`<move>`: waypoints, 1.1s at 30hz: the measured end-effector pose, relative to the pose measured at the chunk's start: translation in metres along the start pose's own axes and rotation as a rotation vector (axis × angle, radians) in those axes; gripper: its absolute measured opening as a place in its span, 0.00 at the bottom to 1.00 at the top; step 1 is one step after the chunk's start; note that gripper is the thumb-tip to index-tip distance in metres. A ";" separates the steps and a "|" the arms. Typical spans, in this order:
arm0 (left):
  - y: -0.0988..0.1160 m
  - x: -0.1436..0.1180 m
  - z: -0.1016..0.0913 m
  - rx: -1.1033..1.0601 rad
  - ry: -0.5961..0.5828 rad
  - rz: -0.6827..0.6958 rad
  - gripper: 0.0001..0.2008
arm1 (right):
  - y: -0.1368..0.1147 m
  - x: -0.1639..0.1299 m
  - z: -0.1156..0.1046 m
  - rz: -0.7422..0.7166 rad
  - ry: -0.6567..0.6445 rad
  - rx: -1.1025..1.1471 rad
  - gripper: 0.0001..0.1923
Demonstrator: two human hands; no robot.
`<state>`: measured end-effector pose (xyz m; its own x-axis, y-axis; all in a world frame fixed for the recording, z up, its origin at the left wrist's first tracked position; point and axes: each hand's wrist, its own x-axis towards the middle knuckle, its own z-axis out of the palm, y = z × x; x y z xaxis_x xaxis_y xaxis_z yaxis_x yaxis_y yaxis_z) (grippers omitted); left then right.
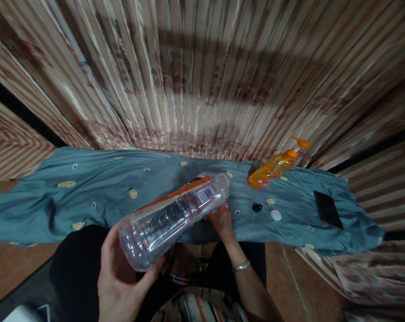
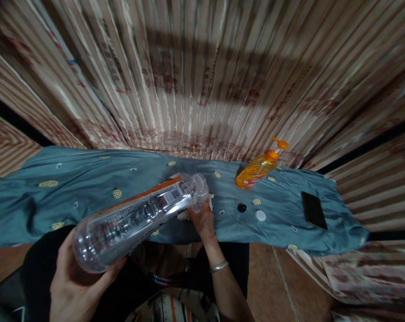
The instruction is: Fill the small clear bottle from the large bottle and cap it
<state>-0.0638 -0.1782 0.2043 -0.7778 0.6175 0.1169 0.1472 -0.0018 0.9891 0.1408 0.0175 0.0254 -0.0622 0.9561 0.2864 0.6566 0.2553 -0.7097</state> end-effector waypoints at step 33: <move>0.007 -0.002 0.001 -0.015 -0.011 -0.018 0.48 | -0.014 0.001 -0.003 0.145 0.001 0.080 0.29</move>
<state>-0.0609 -0.1785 0.2106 -0.7734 0.6263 0.0981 0.1239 -0.0024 0.9923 0.1336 0.0144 0.0381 0.0291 0.9836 0.1779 0.5969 0.1257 -0.7924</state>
